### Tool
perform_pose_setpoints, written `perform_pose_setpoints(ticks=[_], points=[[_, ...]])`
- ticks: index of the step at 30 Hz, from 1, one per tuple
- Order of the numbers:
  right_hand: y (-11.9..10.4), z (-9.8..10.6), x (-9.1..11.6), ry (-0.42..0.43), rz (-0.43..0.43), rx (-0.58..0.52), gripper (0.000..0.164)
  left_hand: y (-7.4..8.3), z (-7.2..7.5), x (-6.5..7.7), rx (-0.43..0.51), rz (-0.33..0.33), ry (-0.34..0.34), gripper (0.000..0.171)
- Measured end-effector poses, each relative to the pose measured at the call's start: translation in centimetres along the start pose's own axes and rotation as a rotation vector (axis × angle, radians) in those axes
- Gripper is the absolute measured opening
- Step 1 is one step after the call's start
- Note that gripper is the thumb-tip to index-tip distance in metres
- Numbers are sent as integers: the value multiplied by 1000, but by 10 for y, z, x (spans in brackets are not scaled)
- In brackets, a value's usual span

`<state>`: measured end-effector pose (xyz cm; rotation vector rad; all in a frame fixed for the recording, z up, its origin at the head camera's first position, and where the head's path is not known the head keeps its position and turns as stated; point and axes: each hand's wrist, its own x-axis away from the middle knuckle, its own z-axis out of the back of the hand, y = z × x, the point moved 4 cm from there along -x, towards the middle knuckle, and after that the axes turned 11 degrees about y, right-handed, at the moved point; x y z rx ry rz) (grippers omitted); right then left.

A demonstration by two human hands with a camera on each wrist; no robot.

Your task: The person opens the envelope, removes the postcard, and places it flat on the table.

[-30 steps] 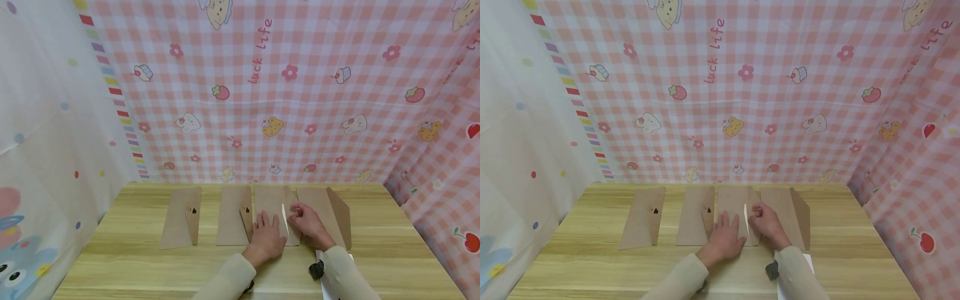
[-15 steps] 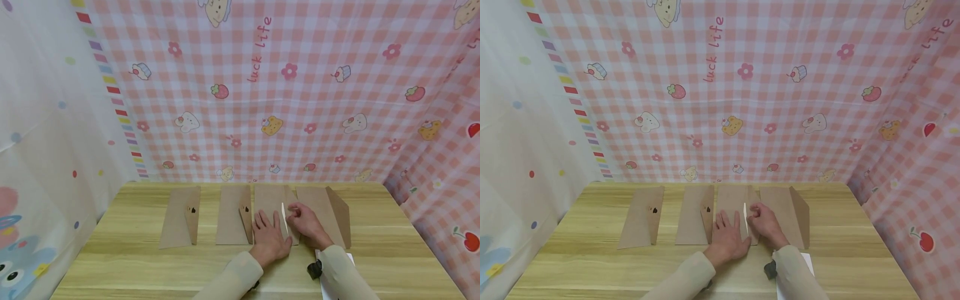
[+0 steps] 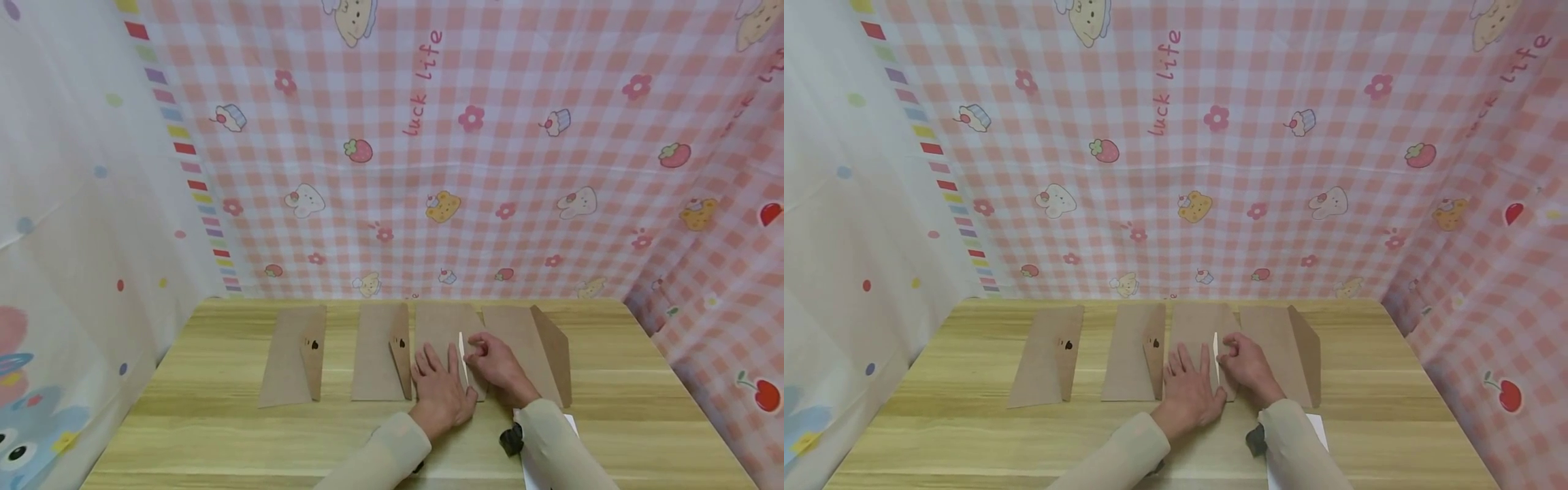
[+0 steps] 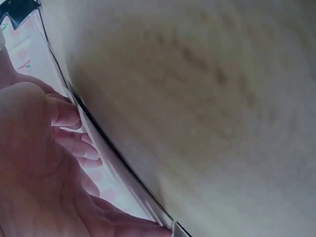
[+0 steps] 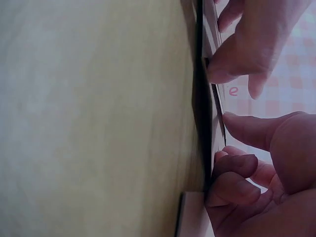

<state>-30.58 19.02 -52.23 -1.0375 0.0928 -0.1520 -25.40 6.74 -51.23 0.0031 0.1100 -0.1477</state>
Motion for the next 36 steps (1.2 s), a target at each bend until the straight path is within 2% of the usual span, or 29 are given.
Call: perform_pose_setpoints(ticks=[9, 16, 25, 36], points=[[0, -1, 0, -7, -22, 16, 33, 0, 0, -1, 19, 12, -6, 84], [-3, 0, -1, -9, 39, 116, 36, 2, 1, -1, -1, 22, -6, 84], [-3, 1, -2, -8, 57, 118, 39, 2, 1, -2, 9, 35, 6, 84], [-4, 2, -5, -9, 137, 201, 43, 1, 3, -1, 25, 49, -13, 83]])
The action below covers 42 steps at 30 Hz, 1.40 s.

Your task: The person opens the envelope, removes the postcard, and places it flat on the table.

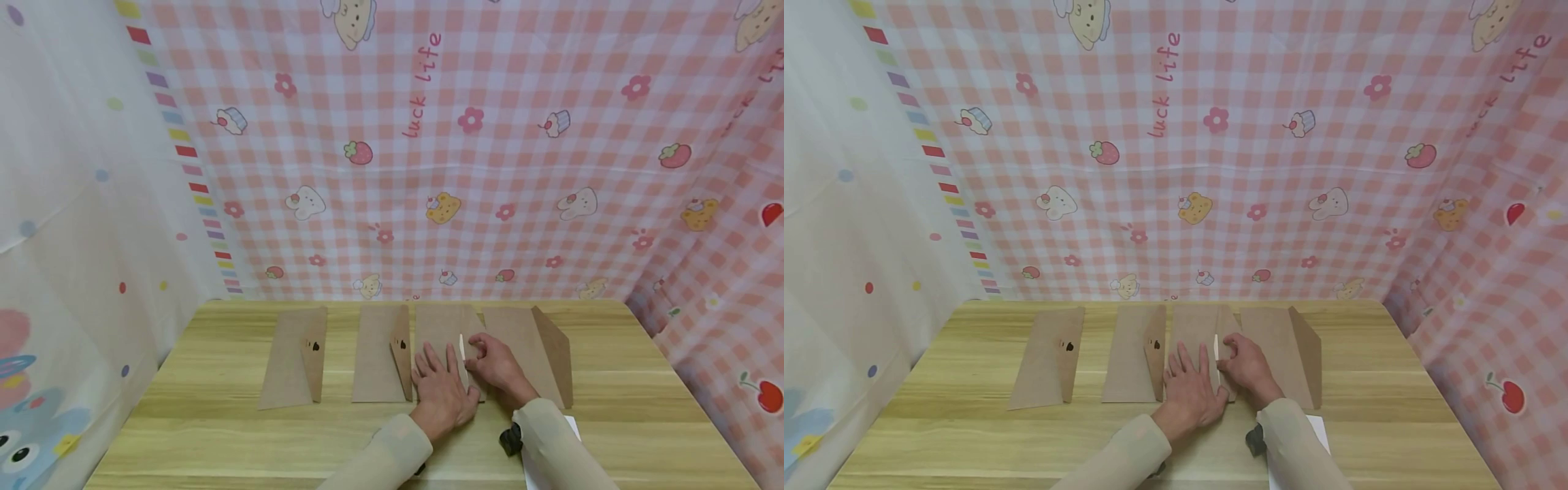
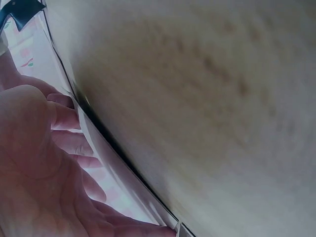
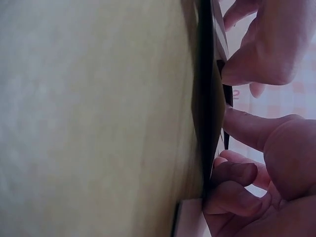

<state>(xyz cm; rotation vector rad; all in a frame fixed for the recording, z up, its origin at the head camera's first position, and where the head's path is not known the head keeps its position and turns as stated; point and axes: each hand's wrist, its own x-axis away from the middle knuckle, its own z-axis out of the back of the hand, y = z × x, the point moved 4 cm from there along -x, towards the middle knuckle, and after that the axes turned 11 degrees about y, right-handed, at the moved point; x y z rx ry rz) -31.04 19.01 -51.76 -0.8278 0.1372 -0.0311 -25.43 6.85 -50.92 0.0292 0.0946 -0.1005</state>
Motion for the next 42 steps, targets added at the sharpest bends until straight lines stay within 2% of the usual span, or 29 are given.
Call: perform_pose_setpoints(ticks=[13, 23, 42], points=[[2, -1, -1, -29, 3, 16, 45, 0, -1, 0, -2, 10, 11, 85], [2, -2, -2, -31, -32, -34, 48, 0, -1, -1, -4, 9, 22, 86], [1, 0, -3, -65, 10, 47, 50, 1, 2, -1, 26, 29, 38, 87]])
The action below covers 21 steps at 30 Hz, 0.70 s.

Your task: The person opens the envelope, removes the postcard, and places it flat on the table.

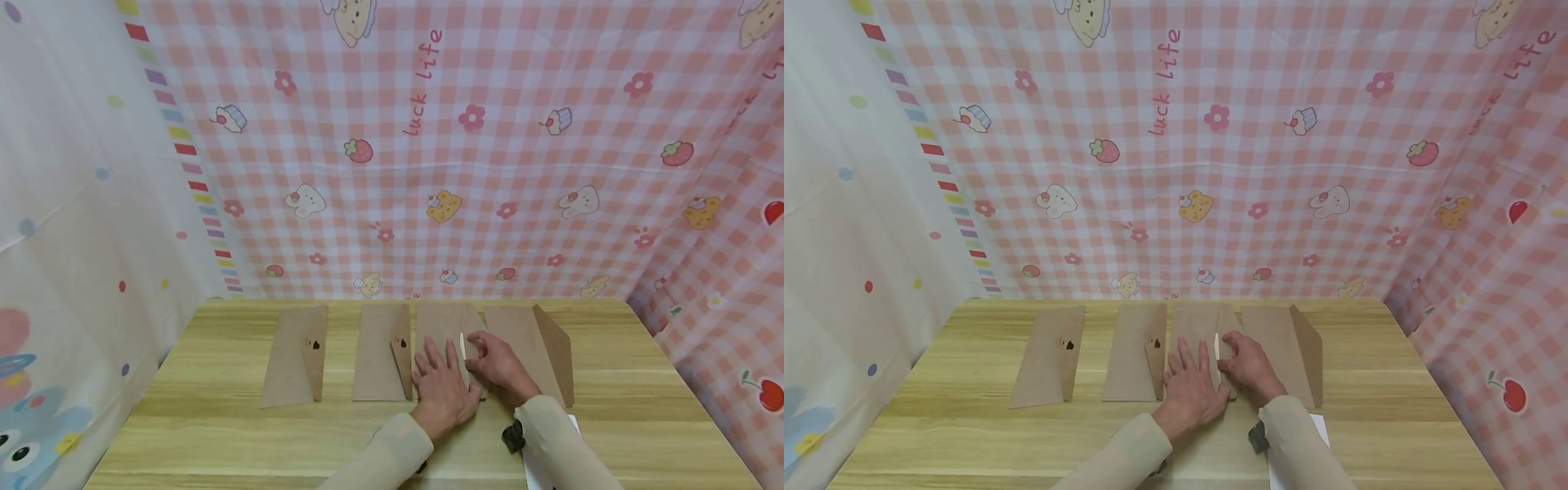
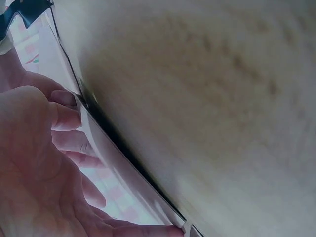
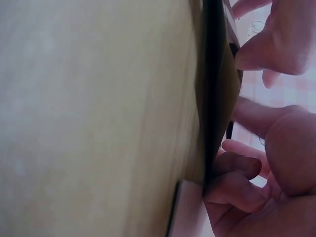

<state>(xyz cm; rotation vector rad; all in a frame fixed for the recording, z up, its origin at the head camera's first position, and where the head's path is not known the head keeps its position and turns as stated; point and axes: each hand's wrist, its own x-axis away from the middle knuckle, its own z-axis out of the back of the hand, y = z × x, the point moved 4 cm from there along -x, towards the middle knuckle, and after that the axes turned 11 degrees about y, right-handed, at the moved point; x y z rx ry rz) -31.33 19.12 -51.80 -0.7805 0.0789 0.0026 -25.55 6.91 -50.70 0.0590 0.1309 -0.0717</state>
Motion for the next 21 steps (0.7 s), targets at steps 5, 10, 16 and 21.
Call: perform_pose_setpoints(ticks=[5, 10, 16, 21], points=[[0, -1, -1, -12, 34, 22, 54, 0, 0, -1, -3, 0, 7, 87], [-1, 0, -1, -14, 34, 36, 56, 0, -1, -2, 8, -1, 11, 87], [-3, 0, -1, -21, 28, 45, 56, 1, -1, -2, -17, -12, 20, 87], [-3, 0, -2, -24, 26, 52, 57, 1, 1, -2, -33, -12, 34, 86]])
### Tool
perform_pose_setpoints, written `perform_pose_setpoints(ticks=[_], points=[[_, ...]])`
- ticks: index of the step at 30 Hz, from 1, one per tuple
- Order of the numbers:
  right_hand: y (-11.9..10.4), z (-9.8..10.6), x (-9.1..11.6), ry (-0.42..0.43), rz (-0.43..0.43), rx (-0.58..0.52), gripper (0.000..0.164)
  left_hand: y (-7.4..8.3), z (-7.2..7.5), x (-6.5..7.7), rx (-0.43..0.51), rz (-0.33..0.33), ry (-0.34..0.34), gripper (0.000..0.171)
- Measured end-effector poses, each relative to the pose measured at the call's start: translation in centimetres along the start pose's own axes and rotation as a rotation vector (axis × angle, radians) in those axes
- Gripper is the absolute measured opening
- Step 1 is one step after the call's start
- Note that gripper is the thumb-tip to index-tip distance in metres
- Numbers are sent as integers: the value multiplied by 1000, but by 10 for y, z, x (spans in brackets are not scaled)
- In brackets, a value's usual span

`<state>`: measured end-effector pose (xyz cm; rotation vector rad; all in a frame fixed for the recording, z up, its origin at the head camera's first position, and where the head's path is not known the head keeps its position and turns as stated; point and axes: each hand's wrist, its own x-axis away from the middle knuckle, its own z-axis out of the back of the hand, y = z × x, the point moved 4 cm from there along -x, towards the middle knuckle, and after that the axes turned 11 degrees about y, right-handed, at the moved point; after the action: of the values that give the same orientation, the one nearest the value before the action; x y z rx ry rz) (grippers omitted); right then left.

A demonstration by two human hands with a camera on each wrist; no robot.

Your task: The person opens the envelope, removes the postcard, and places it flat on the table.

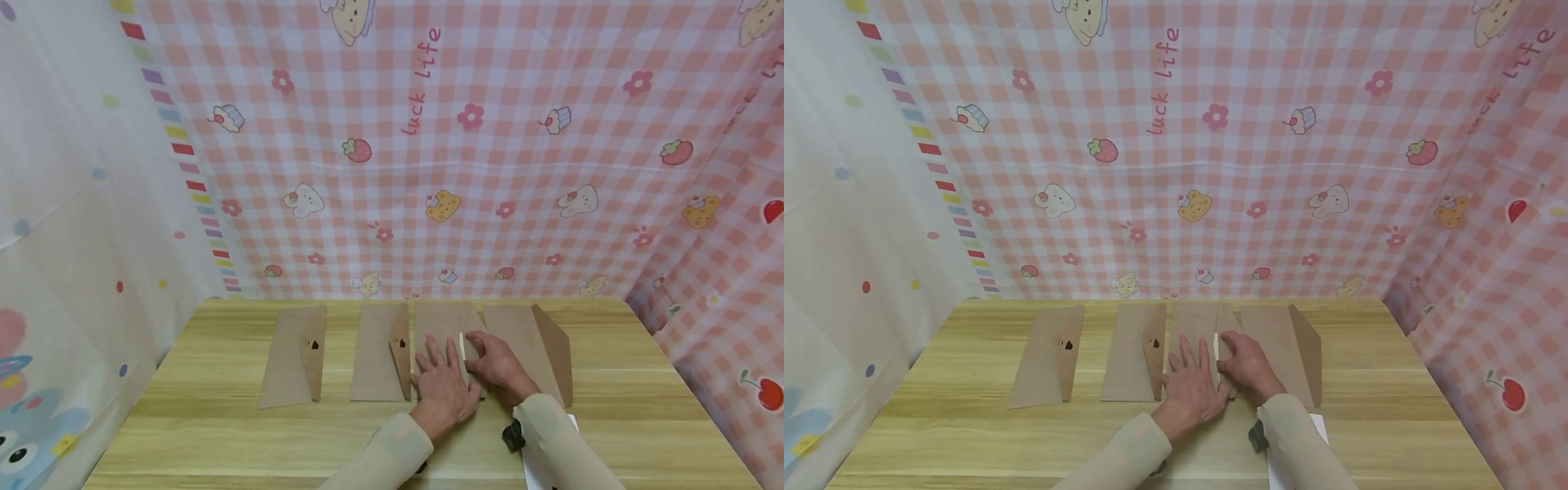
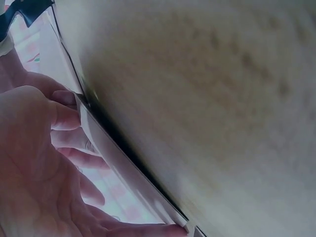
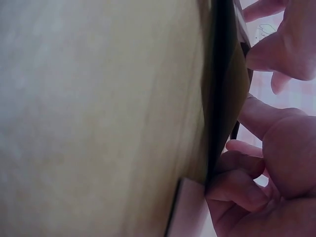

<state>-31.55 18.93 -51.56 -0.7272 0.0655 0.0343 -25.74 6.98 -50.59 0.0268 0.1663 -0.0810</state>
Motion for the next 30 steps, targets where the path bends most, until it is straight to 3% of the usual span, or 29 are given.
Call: perform_pose_setpoints(ticks=[12, 24, 30], points=[[3, 2, 0, 16, -6, -6, 58, 3, 2, 0, -33, -12, 27, 86], [8, 2, -4, 13, 9, 9, 59, 4, -1, 1, -87, -21, -60, 83], [7, 0, -2, -15, 8, -23, 63, 4, -1, 1, -90, -25, -67, 84]])
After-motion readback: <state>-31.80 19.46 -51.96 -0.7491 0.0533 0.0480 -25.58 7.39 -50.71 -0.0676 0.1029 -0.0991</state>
